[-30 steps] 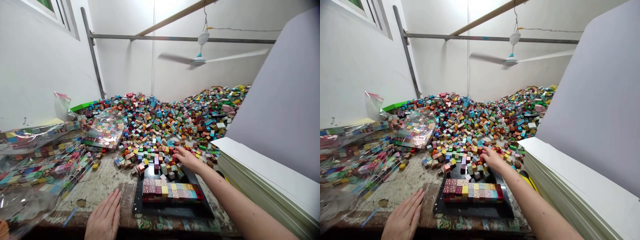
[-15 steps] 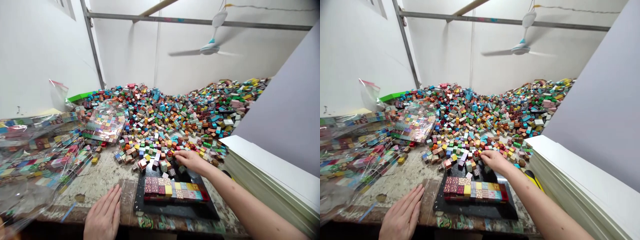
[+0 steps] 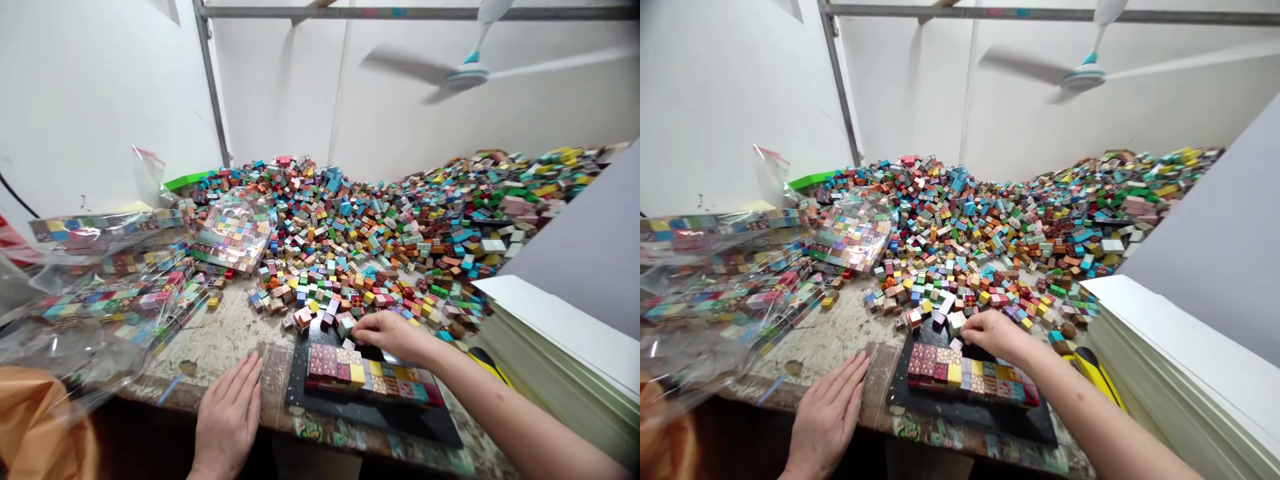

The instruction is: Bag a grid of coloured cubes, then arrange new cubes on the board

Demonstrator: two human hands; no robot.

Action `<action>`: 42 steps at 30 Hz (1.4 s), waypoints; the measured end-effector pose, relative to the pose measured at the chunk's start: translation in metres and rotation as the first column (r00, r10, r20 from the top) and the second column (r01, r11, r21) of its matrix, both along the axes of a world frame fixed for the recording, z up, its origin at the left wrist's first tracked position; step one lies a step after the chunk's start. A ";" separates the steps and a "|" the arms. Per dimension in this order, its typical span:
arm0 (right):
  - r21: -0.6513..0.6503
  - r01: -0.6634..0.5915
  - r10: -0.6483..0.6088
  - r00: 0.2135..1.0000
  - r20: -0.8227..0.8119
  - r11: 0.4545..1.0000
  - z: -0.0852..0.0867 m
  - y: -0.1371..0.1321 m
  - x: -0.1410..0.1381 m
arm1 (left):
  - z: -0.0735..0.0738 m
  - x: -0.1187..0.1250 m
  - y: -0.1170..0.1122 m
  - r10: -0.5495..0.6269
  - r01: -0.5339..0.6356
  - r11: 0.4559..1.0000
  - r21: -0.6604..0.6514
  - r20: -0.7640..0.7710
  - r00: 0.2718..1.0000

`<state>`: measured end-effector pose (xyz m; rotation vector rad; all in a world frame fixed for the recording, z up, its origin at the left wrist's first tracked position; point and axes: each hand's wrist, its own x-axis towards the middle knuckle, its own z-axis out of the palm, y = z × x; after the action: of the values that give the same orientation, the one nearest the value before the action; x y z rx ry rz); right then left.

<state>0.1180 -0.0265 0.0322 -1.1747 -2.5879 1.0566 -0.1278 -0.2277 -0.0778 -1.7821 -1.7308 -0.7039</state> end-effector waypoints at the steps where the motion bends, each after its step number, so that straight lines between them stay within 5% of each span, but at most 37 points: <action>1: 0.004 -0.010 0.010 1.000 -0.003 1.000 -0.002 0.003 -0.006 | 0.000 0.000 0.000 0.005 -0.005 1.000 -0.001 0.000 1.000; 8: 0.176 0.094 -0.088 0.995 -0.040 0.980 -0.001 0.039 -0.017 | -0.001 0.001 -0.001 0.036 -0.036 0.999 -0.002 -0.022 0.999; 23: 0.260 0.016 -0.058 0.986 0.154 0.966 -0.029 0.032 -0.043 | 0.000 0.002 -0.003 0.051 -0.051 0.998 -0.028 -0.016 0.999; 36: 0.361 0.048 -0.097 0.988 0.119 0.931 -0.019 0.037 -0.003 | 0.003 0.005 -0.004 0.065 -0.065 0.998 -0.017 -0.012 0.998; 42: 0.496 -0.022 -0.014 0.997 0.069 0.868 0.000 0.015 -0.039 | 0.005 0.006 -0.003 0.086 -0.087 0.996 -0.015 -0.036 0.996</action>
<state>0.0792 -0.0112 0.0320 -1.0805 -2.6723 0.3028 -0.1223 -0.2306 -0.0727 -1.7093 -1.7834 -0.6194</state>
